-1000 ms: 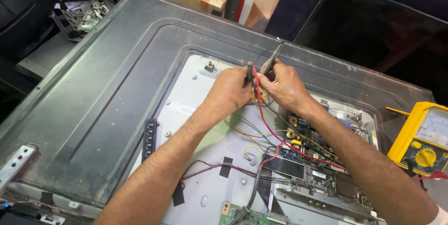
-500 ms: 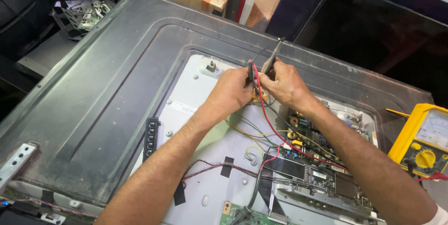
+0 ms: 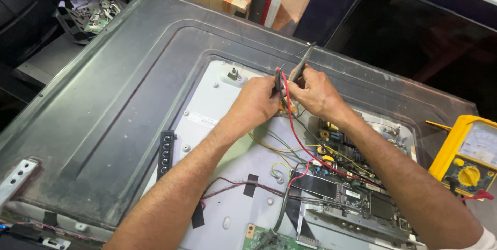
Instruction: The person uses a multimeter to test points on a small circuit board and a larger mainboard inside an open TV chassis. They then use a screwdriver to remove screws and detach the small board, inspecting it closely.
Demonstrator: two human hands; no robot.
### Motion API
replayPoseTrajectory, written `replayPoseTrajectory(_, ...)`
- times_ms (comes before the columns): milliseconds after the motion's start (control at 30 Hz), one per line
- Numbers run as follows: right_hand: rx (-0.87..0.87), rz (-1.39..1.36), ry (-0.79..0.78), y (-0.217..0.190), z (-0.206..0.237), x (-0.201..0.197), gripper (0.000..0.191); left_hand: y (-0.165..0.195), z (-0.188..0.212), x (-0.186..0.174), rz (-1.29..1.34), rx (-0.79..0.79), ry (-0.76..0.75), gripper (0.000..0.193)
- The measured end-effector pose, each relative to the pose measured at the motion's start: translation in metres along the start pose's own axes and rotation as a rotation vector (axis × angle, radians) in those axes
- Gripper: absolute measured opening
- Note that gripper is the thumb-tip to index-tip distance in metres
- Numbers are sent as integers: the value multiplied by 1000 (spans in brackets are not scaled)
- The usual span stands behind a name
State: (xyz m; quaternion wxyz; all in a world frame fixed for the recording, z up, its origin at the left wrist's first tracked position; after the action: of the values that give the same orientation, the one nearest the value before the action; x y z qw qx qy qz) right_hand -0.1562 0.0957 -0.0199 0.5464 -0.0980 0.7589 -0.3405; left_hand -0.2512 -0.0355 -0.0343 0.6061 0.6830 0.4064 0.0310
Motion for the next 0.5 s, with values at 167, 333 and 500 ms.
replayPoseTrajectory(167, 1, -20, 1, 2, 0, 1, 28, -2, 0, 1, 23, -51, -28, 15)
replayPoseTrajectory(333, 11, -51, 1, 2, 0, 2, 28, -4, 0, 1, -3, -21, -9, 16)
replayPoseTrajectory(500, 9, -10, 6, 1, 2, 2, 28, -7, 0, 2, -7, -17, -15, 17)
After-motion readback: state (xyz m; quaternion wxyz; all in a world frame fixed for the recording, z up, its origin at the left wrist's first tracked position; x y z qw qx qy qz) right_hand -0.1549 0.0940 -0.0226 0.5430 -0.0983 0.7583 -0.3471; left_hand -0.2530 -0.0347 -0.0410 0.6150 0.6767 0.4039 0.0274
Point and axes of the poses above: each hand's wrist, its own z-axis away from the middle knuckle, its own x-axis out of the palm, y = z × x, the point moved 5 cm from there along -z, towards the middle knuckle, and after that the axes turned 8 degrees about -x, right-handed, at the moved point
